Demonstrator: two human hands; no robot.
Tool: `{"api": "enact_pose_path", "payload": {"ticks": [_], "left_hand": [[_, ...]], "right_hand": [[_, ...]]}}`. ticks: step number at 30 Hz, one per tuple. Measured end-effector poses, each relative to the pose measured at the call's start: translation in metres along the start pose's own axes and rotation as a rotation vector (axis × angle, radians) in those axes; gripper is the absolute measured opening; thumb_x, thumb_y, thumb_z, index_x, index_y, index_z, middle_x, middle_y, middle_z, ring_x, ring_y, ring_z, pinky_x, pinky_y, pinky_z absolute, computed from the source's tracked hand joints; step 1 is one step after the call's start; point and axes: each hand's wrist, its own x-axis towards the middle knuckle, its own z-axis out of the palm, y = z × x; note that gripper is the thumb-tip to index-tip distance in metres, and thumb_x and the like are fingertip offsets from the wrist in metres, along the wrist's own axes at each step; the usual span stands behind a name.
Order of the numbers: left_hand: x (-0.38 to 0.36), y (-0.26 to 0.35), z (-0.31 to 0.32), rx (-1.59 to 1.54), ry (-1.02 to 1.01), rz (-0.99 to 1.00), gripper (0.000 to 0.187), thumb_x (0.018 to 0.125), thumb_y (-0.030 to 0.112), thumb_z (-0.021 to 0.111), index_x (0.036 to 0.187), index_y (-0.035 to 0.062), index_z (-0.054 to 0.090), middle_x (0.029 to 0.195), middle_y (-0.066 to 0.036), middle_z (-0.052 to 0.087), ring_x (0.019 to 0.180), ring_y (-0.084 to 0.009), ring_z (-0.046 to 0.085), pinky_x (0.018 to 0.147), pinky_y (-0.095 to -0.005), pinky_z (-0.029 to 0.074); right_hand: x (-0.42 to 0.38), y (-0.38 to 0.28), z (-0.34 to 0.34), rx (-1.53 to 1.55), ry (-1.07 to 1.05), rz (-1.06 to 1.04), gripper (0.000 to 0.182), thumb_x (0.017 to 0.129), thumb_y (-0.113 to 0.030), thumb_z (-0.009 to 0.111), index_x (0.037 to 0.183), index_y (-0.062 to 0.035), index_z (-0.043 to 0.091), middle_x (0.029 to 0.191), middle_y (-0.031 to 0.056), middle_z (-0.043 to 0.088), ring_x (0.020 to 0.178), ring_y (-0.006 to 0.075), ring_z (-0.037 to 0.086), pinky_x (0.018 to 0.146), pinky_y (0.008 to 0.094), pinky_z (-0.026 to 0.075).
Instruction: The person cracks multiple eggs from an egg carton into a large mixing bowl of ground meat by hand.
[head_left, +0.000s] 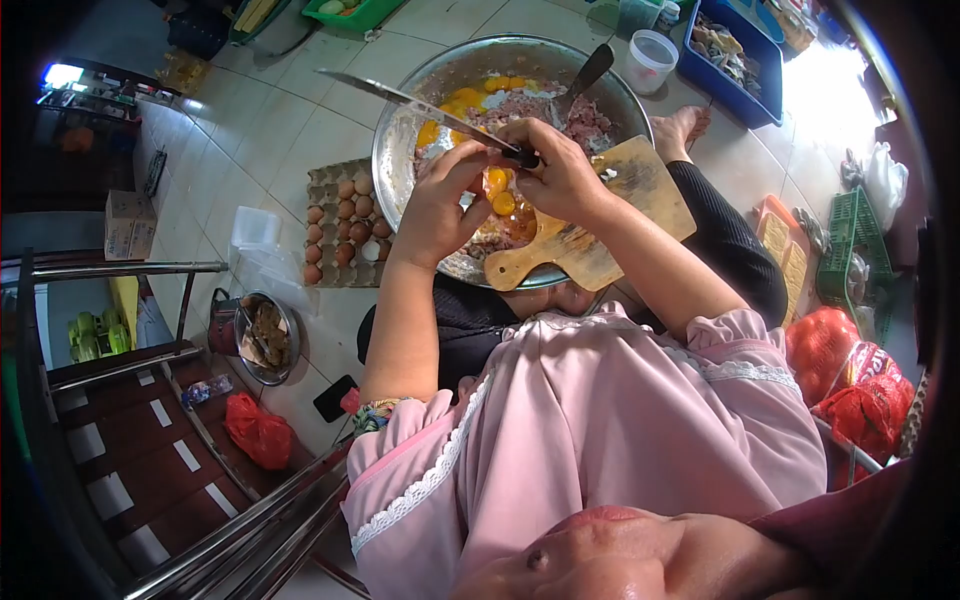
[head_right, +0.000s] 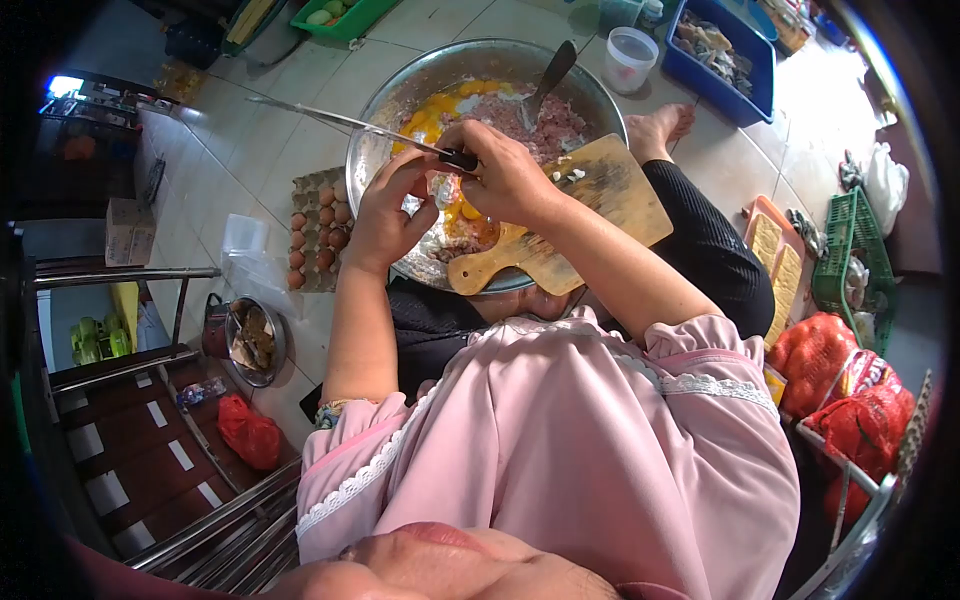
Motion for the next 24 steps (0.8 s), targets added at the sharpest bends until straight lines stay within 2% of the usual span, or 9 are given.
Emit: {"api": "enact_pose_path", "payload": {"ticks": [4, 7, 9, 11, 12, 15, 17, 23, 24], "left_hand": [[-0.001, 0.006, -0.001, -0.069, -0.046, -0.083, 0.048, 0.072, 0.004, 0.069, 0.119, 0.0141, 0.062, 0.12, -0.01, 0.059, 0.09, -0.0256, 0.064, 0.086, -0.0376, 0.051], [-0.006, -0.008, 0.011, 0.025, 0.026, 0.055, 0.054, 0.071, -0.007, 0.063, 0.123, 0.0064, 0.058, 0.115, -0.01, 0.061, 0.077, -0.0153, 0.062, 0.072, -0.027, 0.053], [-0.01, -0.009, 0.015, 0.005, 0.088, 0.047, 0.046, 0.073, -0.004, 0.067, 0.118, 0.0058, 0.06, 0.115, -0.01, 0.061, 0.079, -0.0153, 0.064, 0.073, -0.0273, 0.054], [-0.013, -0.009, 0.016, 0.006, 0.127, -0.006, 0.038, 0.072, 0.006, 0.07, 0.109, 0.0128, 0.064, 0.119, -0.009, 0.06, 0.106, -0.0296, 0.059, 0.089, -0.0392, 0.049], [-0.013, -0.008, 0.014, 0.059, 0.12, 0.021, 0.036, 0.073, 0.007, 0.071, 0.107, 0.0126, 0.063, 0.118, -0.009, 0.058, 0.105, -0.0306, 0.059, 0.089, -0.0397, 0.049], [-0.015, -0.015, 0.023, 0.092, 0.185, 0.126, 0.036, 0.073, 0.0, 0.07, 0.107, 0.0094, 0.064, 0.118, -0.008, 0.057, 0.075, -0.0167, 0.065, 0.074, -0.0317, 0.053], [-0.02, -0.021, 0.026, 0.069, 0.226, 0.123, 0.038, 0.072, -0.001, 0.071, 0.107, 0.0109, 0.064, 0.118, -0.007, 0.056, 0.075, -0.0179, 0.065, 0.076, -0.0328, 0.052], [-0.025, -0.028, 0.012, 0.188, 0.26, 0.138, 0.035, 0.075, 0.001, 0.072, 0.106, 0.0117, 0.061, 0.119, -0.009, 0.056, 0.076, -0.021, 0.065, 0.078, -0.0333, 0.051], [-0.029, -0.033, 0.012, 0.067, 0.298, 0.025, 0.032, 0.076, 0.002, 0.071, 0.105, 0.0108, 0.062, 0.115, -0.01, 0.058, 0.077, -0.0197, 0.065, 0.078, -0.0326, 0.051]], "right_hand": [[-0.004, 0.008, 0.004, 0.016, 0.027, 0.055, 0.039, 0.069, 0.005, 0.062, 0.106, -0.0043, 0.054, 0.097, 0.0152, 0.059, 0.091, 0.0341, 0.062, 0.076, 0.0383, 0.051], [-0.009, 0.014, 0.011, 0.087, 0.028, 0.15, 0.038, 0.07, 0.003, 0.062, 0.106, -0.0039, 0.054, 0.097, 0.0161, 0.06, 0.09, 0.0335, 0.063, 0.075, 0.0381, 0.052], [-0.012, 0.025, 0.017, 0.061, 0.048, 0.12, 0.038, 0.07, 0.001, 0.066, 0.106, -0.004, 0.055, 0.094, 0.0156, 0.061, 0.089, 0.0318, 0.064, 0.074, 0.0364, 0.051], [-0.013, 0.023, 0.017, 0.091, 0.058, 0.115, 0.039, 0.07, 0.002, 0.066, 0.107, -0.0042, 0.056, 0.092, 0.0146, 0.061, 0.086, 0.0298, 0.063, 0.074, 0.0351, 0.05], [-0.013, 0.022, 0.017, 0.071, 0.045, 0.137, 0.04, 0.069, 0.002, 0.066, 0.107, -0.0042, 0.056, 0.092, 0.0143, 0.061, 0.085, 0.0288, 0.062, 0.074, 0.0347, 0.05], [-0.012, 0.02, 0.017, 0.024, 0.023, 0.182, 0.04, 0.069, 0.004, 0.066, 0.108, -0.0039, 0.056, 0.091, 0.0134, 0.061, 0.083, 0.0263, 0.061, 0.074, 0.0338, 0.049], [-0.013, 0.023, 0.019, 0.024, 0.018, 0.197, 0.04, 0.069, 0.005, 0.065, 0.107, -0.0036, 0.056, 0.09, 0.0132, 0.061, 0.083, 0.0253, 0.061, 0.074, 0.0334, 0.049], [-0.021, 0.027, 0.021, 0.037, 0.039, 0.294, 0.031, 0.074, 0.003, 0.067, 0.102, -0.0034, 0.055, 0.086, 0.0051, 0.054, 0.079, 0.0111, 0.051, 0.07, 0.0261, 0.047], [-0.023, 0.033, 0.02, 0.055, 0.029, 0.311, 0.032, 0.073, 0.003, 0.067, 0.102, -0.0036, 0.055, 0.087, 0.005, 0.054, 0.079, 0.0108, 0.05, 0.07, 0.0251, 0.046]]}}
